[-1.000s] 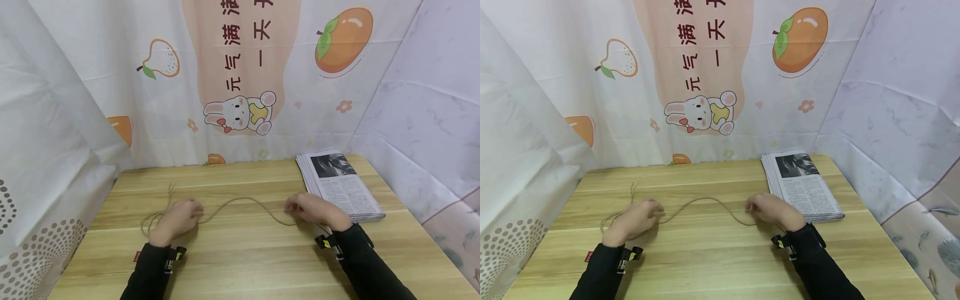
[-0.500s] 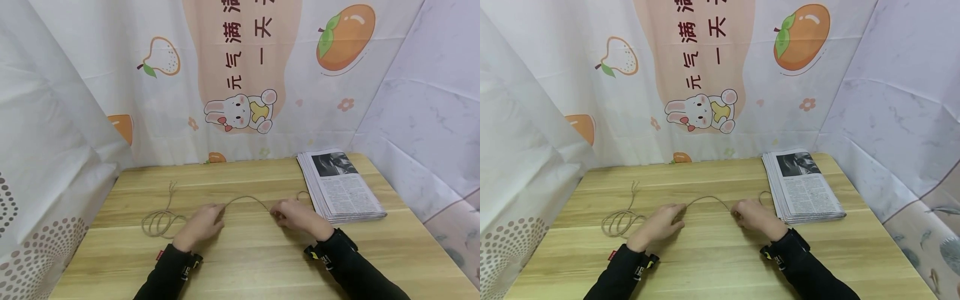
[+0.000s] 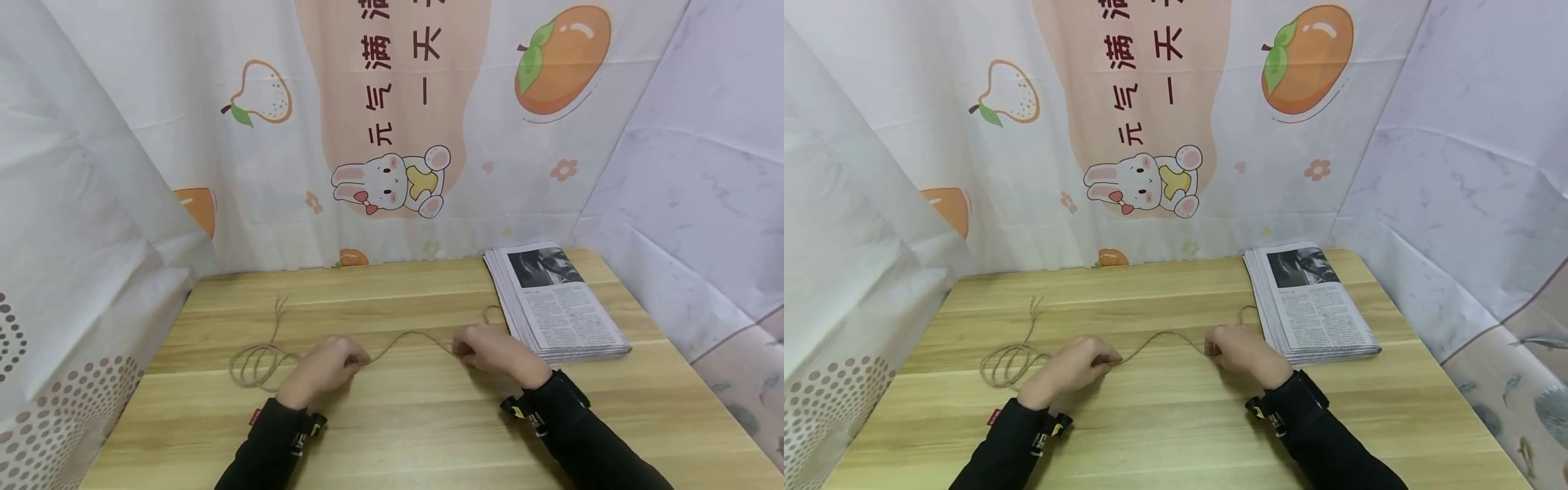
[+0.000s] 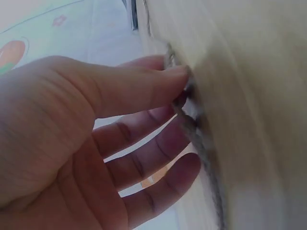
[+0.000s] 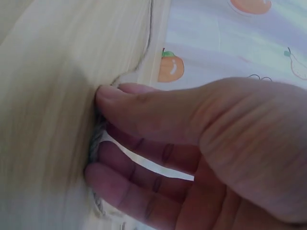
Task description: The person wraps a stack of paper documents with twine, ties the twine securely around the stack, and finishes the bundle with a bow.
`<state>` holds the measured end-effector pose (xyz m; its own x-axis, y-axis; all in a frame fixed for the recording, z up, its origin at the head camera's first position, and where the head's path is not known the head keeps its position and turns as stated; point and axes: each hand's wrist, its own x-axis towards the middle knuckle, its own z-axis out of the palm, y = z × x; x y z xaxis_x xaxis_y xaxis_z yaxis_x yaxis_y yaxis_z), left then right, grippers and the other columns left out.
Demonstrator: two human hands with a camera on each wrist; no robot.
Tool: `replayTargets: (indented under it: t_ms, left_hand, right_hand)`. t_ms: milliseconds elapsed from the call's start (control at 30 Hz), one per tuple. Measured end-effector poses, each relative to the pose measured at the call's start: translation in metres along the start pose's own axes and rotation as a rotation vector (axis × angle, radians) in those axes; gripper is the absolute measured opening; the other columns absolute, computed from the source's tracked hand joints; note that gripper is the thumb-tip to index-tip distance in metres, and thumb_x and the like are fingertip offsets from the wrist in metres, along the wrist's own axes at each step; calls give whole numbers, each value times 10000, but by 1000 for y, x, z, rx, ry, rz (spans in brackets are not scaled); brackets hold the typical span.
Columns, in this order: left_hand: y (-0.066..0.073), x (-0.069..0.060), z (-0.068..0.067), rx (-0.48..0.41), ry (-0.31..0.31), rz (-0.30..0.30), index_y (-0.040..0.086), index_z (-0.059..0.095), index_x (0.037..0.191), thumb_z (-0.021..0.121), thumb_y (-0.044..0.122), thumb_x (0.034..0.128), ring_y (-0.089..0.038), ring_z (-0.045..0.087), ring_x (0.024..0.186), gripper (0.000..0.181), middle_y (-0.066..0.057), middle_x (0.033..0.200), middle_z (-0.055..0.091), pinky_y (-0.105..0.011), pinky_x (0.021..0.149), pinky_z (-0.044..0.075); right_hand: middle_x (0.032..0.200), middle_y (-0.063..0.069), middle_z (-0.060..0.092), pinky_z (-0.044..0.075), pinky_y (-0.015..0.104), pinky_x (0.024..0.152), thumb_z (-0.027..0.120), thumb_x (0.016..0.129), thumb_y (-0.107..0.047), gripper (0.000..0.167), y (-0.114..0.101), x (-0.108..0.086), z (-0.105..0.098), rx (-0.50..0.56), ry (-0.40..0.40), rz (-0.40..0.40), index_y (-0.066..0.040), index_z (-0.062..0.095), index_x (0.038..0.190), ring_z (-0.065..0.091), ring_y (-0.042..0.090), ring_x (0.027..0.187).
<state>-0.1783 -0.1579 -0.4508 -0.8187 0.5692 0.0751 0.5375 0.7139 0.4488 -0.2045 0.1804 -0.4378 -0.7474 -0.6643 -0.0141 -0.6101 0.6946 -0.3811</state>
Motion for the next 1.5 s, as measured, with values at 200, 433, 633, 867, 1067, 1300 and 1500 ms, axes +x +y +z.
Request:
replayTargets:
  t_ms: [200,433,633,867,1067,1300,1500]
  left_hand:
    - [-2,-4,-9,-38,-47,20,73,803,978,725,-47,886,-174,708,911,170,-24,959,763,-323,802,572]
    - [-3,-8,-15,-68,-86,14,78,802,944,714,-78,880,-171,698,895,190,-12,925,759,-327,797,566]
    - [-8,-13,-14,-112,-112,-52,83,793,943,684,-95,892,-190,694,915,216,-3,934,749,-364,816,564]
    - [-18,-25,-19,-160,-103,-86,67,784,958,666,-117,895,-200,697,928,227,-23,963,744,-358,817,567]
    - [-26,-38,-24,-150,-89,-121,93,786,978,684,-81,904,-154,684,911,214,14,965,742,-338,797,560]
    - [-34,-47,-28,-154,-74,-157,95,774,982,699,-75,895,-148,666,875,205,8,960,731,-342,773,561]
    - [-38,-55,-35,-137,-64,-193,107,770,979,696,-82,895,-154,660,891,219,16,966,722,-369,789,556]
  right_hand:
    - [753,-103,594,467,277,653,801,820,3,212,9,-8,-2,2,6,-16,-162,669,802,524,69,694]
    - [740,-121,569,441,257,632,796,826,2,225,17,-15,-2,8,7,-2,-170,654,798,479,35,674]
    - [740,-125,558,434,255,635,793,831,-4,227,21,-21,-5,35,-16,13,-174,647,801,470,25,673]
    - [741,-123,541,413,248,633,773,864,-24,199,28,-25,-7,75,-36,5,-164,643,806,451,19,670]
    - [744,-113,544,411,242,631,762,874,-18,179,33,-28,-8,93,-45,8,-147,651,817,459,24,666]
    - [785,-112,568,438,263,651,749,900,-50,125,38,-32,-7,92,-66,32,-134,668,856,484,38,700]
    - [832,-116,600,482,305,689,731,904,-47,135,44,-33,-6,77,-35,49,-161,666,872,524,49,744]
